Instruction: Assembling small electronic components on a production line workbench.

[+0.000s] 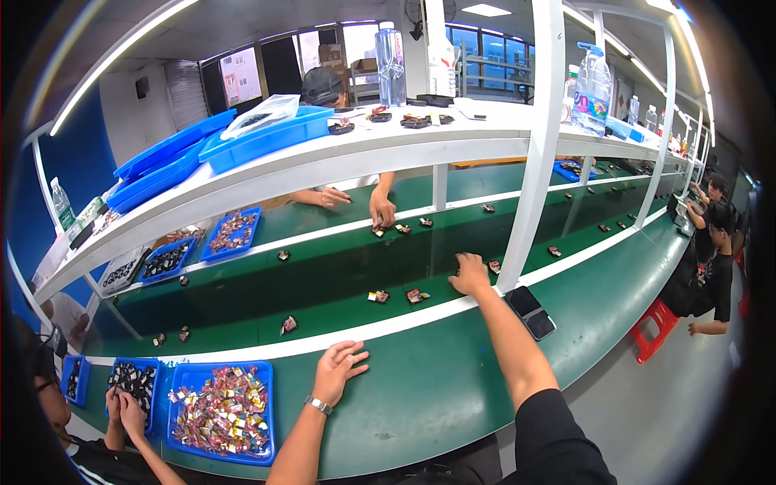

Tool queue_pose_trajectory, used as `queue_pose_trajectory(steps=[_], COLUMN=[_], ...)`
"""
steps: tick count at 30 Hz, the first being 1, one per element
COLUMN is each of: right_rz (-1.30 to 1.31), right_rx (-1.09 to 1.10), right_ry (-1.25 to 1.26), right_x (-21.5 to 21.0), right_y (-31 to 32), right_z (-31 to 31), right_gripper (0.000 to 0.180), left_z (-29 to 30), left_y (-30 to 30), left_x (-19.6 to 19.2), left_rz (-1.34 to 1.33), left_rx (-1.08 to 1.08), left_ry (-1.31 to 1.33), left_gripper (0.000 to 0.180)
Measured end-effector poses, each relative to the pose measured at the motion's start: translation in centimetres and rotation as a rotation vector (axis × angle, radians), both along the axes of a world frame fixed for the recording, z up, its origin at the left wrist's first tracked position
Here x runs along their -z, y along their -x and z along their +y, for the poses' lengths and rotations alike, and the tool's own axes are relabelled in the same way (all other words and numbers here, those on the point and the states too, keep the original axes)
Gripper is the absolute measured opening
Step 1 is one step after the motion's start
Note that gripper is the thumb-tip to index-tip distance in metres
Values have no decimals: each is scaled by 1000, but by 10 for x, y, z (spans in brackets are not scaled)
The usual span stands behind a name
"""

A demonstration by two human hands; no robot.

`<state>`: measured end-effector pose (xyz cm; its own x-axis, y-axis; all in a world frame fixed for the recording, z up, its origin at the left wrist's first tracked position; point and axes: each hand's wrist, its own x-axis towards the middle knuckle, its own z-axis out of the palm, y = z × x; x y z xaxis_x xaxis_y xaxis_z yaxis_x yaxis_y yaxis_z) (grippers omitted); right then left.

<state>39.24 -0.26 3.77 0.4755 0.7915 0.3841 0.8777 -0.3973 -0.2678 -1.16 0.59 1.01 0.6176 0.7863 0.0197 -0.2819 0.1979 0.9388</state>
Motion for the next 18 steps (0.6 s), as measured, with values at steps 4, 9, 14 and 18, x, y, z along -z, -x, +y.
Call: queue_pose_trajectory(steps=[4, 9, 14, 18], right_rz=[142, 157, 623, 974], right_rx=[-31, -95, -442, -401], right_ry=[258, -30, -347, -224], right_x=[13, 14, -9, -5], right_y=[-37, -13, 124, 225], right_z=[1, -6, -32, -42], right_gripper=[64, 55, 39, 38], left_z=[5, 6, -8, -13], left_y=[-3, 1, -10, -16], left_x=[-1, 6, -3, -2], left_rz=[-24, 4, 114, 85], left_rx=[43, 37, 76, 8], left_ry=[7, -6, -170, -322], left_gripper=[31, 31, 50, 64])
